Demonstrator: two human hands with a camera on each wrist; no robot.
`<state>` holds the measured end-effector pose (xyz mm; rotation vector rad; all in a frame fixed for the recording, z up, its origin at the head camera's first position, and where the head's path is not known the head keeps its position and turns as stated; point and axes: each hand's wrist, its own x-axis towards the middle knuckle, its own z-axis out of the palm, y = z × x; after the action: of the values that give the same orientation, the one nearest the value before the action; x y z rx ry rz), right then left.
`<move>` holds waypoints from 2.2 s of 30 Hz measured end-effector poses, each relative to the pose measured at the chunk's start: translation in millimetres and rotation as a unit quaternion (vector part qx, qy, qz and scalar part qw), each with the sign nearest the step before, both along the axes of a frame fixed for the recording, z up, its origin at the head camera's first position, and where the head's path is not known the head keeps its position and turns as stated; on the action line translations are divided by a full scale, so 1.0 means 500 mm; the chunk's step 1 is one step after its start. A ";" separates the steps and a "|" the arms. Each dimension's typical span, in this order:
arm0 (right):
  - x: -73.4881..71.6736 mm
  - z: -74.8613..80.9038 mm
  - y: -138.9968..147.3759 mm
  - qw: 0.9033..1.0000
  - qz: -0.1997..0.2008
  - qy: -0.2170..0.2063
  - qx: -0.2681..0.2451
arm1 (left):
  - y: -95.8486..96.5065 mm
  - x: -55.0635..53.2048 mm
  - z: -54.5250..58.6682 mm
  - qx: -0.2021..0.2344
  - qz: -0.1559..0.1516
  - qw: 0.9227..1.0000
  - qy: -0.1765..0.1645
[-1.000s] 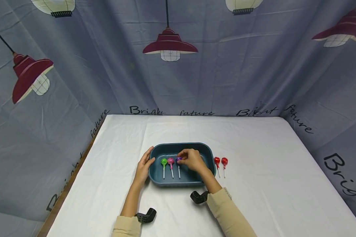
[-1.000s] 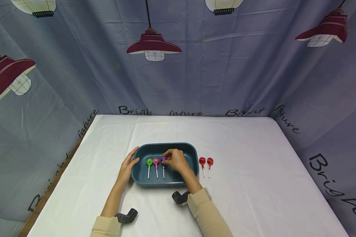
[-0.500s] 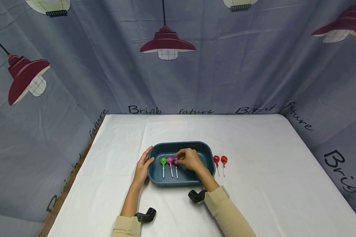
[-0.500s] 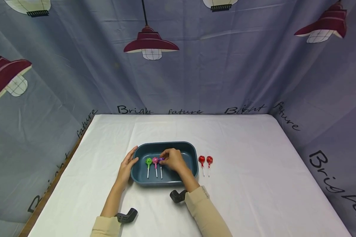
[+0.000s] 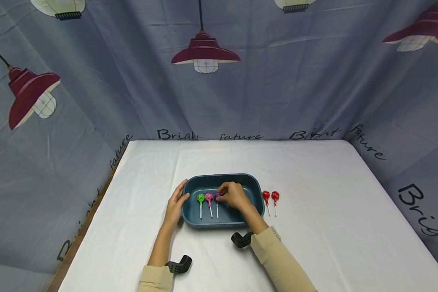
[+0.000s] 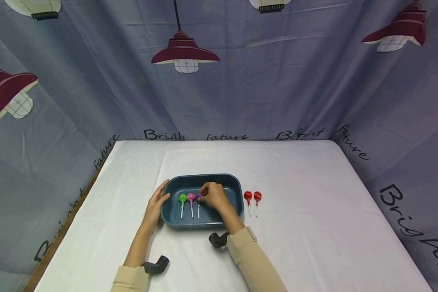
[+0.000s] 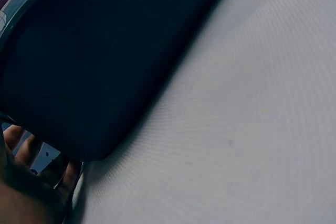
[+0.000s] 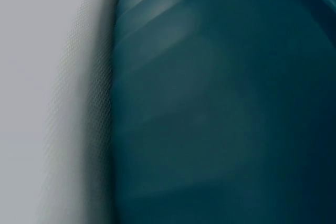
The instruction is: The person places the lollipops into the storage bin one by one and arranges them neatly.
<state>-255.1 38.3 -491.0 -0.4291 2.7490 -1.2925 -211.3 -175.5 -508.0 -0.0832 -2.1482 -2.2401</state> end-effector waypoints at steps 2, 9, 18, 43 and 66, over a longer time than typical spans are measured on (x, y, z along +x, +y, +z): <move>0.000 0.000 0.000 1.000 0.001 -0.002 -0.001 | 0.000 0.000 -0.001 -0.002 0.002 1.000 -0.003; 0.005 0.000 0.003 1.000 -0.003 -0.008 -0.009 | 0.001 -0.001 -0.002 0.004 0.001 1.000 -0.002; 0.019 -0.002 0.019 0.999 -0.030 0.000 -0.043 | 0.001 0.000 -0.006 0.006 -0.003 1.000 -0.002; 0.034 -0.003 0.261 0.967 -0.138 0.038 -0.212 | -0.003 -0.010 -0.018 0.010 0.006 1.000 0.016; 0.061 -0.042 0.324 0.962 -0.244 -0.059 -0.110 | 0.002 0.000 0.003 0.005 0.005 1.000 0.004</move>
<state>-224.8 200.3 -512.3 0.3341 2.7121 -1.6686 -211.3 -174.7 -506.7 -0.0802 -2.1272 -2.2418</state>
